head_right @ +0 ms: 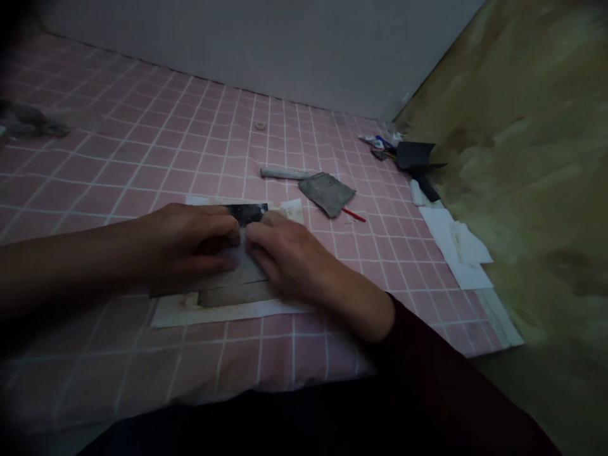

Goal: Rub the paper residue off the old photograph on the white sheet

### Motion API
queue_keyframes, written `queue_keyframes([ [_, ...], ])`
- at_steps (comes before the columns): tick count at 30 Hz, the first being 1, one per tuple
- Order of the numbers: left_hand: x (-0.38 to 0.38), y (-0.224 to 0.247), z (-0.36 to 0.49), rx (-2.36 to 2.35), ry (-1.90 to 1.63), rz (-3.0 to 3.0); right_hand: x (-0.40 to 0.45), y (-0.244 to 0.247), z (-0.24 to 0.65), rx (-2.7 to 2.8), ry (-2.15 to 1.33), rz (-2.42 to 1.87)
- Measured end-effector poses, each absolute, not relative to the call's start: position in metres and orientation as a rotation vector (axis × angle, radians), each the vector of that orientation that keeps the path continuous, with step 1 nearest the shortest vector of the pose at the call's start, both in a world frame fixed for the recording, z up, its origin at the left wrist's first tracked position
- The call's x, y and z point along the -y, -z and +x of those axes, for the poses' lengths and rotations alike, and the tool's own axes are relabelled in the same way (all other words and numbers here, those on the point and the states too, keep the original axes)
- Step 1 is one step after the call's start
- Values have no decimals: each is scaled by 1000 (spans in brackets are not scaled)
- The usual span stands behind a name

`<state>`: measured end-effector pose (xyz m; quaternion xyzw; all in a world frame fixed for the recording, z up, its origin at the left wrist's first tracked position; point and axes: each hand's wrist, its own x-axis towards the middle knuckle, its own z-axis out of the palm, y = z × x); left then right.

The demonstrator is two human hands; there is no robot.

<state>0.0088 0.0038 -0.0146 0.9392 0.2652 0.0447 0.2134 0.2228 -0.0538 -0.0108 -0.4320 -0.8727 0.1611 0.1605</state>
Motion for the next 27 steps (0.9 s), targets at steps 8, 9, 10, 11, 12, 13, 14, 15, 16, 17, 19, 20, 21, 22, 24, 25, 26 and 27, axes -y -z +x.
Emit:
queue_keyframes([
  [8, -4, 16, 8, -721, -137, 2627, 54, 9, 228, 2389, -520, -1429],
  [9, -4, 16, 8, -723, -133, 2623, 54, 10, 227, 2382, -524, -1381],
  [10, -4, 16, 8, -729, -130, 2617, 55, 11, 225, 2388, -526, -1315],
  [11, -4, 16, 7, -733, -127, 2612, 55, 12, 223, 2398, -533, -1253],
  [12, -4, 17, 7, -735, -133, 2610, 55, 12, 223, 2411, -551, -1216],
  [13, -4, 17, 7, -737, -140, 2611, 55, 11, 224, 2425, -571, -1213],
  [14, -4, 18, 6, -734, -150, 2615, 55, 10, 226, 2434, -590, -1247],
  [15, -4, 18, 6, -728, -155, 2621, 54, 8, 229, 2438, -606, -1308],
  [16, -4, 18, 6, -723, -161, 2626, 54, 6, 232, 2437, -616, -1374],
  [17, -4, 18, 6, -723, -165, 2628, 54, 5, 234, 2432, -608, -1429],
  [19, -4, 18, 6, -731, -150, 2624, 53, 5, 234, 2425, -559, -1436],
  [20, -4, 17, 7, -739, -133, 2620, 53, 6, 231, 2425, -532, -1389],
  [21, -4, 17, 7, -743, -116, 2616, 53, 8, 228, 2427, -508, -1322],
  [22, -4, 16, 7, -745, -105, 2613, 52, 10, 225, 2427, -490, -1255],
  [24, -4, 16, 8, -740, -114, 2614, 53, 11, 223, 2435, -481, -1190],
  [25, -4, 16, 8, -735, -128, 2620, 53, 11, 224, 2442, -478, -1205],
  [26, -4, 16, 8, -730, -139, 2626, 54, 11, 226, 2451, -474, -1246],
  [27, -4, 16, 8, -726, -143, 2631, 54, 10, 228, 2459, -465, -1298],
])
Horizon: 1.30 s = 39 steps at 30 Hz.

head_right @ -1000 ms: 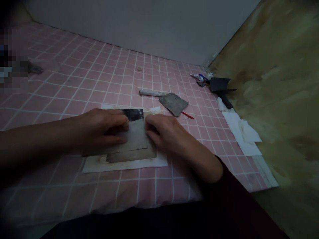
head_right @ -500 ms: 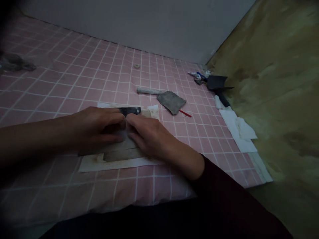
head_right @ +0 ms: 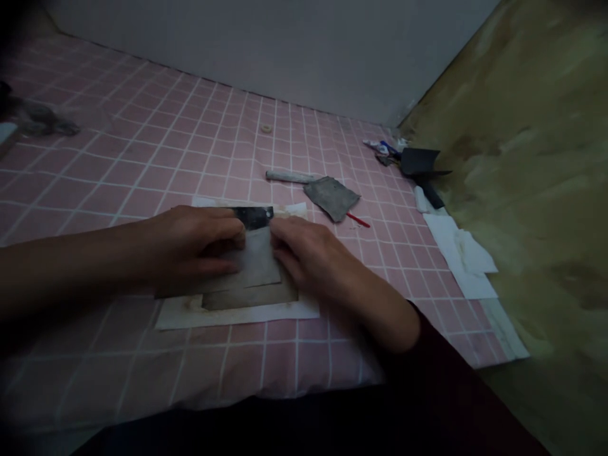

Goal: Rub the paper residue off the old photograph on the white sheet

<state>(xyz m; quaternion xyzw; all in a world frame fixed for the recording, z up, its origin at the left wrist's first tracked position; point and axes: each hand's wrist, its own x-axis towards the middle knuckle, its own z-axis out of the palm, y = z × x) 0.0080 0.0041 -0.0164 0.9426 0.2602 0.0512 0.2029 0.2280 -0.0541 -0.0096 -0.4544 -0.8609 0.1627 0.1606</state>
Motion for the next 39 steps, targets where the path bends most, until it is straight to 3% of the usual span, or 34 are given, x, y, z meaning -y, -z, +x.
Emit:
queue_keyframes([
  [19, -5, 20, 7, -759, -129, 2615, 52, 13, 226, 2474, -447, -1191],
  [24, -5, 18, 7, -729, -114, 2601, 53, 8, 231, 2474, -436, -1380],
  [29, -4, 16, 8, -760, -121, 2593, 52, 12, 224, 2488, -450, -1189],
  [35, -5, 19, 7, -727, -122, 2609, 50, 12, 231, 2448, -452, -1389],
  [39, -5, 18, 6, -748, -143, 2607, 49, 14, 224, 2417, -417, -1212],
])
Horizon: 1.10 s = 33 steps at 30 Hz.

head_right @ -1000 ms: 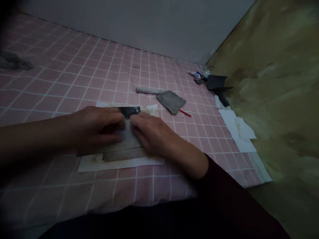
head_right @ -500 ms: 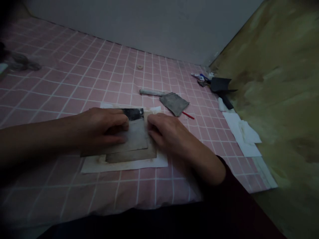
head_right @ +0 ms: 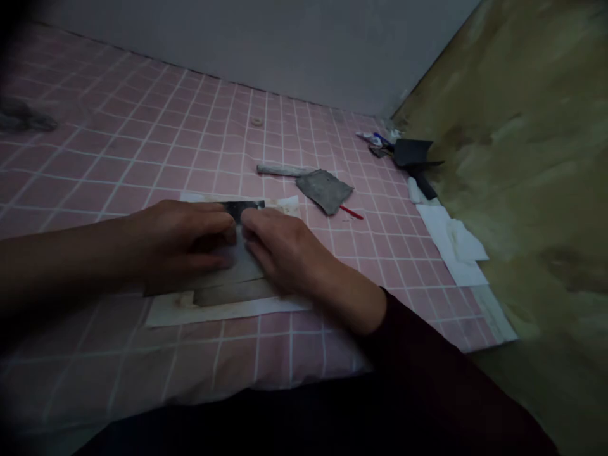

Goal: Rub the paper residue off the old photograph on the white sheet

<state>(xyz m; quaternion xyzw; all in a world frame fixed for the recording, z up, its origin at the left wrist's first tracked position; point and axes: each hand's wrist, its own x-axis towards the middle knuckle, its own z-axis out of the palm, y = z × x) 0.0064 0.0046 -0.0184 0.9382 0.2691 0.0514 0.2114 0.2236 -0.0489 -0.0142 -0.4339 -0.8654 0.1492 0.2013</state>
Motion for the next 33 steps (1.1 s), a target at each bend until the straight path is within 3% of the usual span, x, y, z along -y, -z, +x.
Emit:
queue_keyframes([
  [16, -3, 18, 7, -727, -151, 2596, 48, 10, 233, 2440, -415, -1358],
  [24, -3, 19, 4, -708, -184, 2550, 55, -10, 240, 1724, -1210, -1218],
  [33, -1, 21, 5, -713, -192, 2543, 49, 6, 242, 1364, -1655, -1015],
])
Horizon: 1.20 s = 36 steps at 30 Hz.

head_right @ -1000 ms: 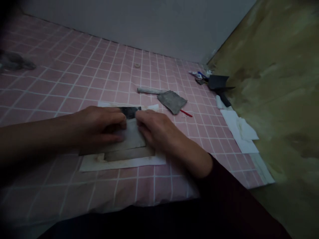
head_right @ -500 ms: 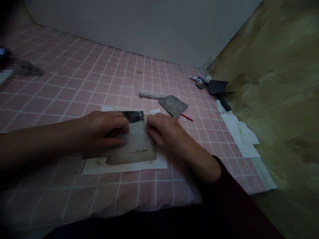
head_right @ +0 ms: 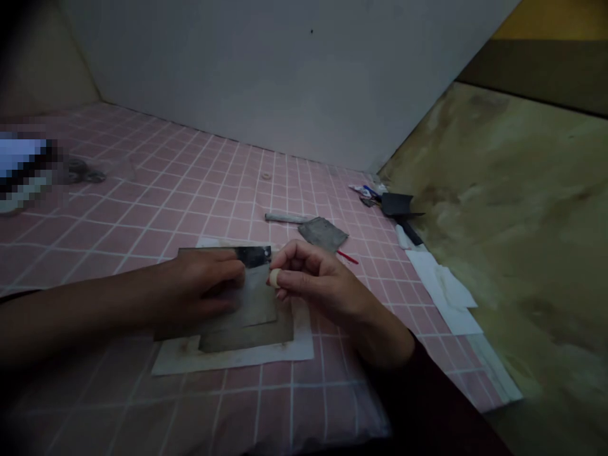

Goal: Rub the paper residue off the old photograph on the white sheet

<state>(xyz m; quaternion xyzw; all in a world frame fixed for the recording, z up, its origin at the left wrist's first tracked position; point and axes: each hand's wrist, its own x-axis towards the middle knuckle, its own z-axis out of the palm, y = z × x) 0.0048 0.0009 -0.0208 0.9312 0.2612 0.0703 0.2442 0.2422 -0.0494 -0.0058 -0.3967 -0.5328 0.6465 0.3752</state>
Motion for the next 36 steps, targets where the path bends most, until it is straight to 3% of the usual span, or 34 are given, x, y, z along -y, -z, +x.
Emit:
queue_keyframes([
  [8, 1, 18, 4, -730, -182, 2515, 51, 4, 238, 1039, -1847, -954],
  [18, 0, 23, 4, -699, -234, 2531, 49, 9, 238, 1063, -1799, -1031],
  [36, 0, 23, 2, -708, -245, 2514, 55, 11, 232, 1743, -1171, -1164],
])
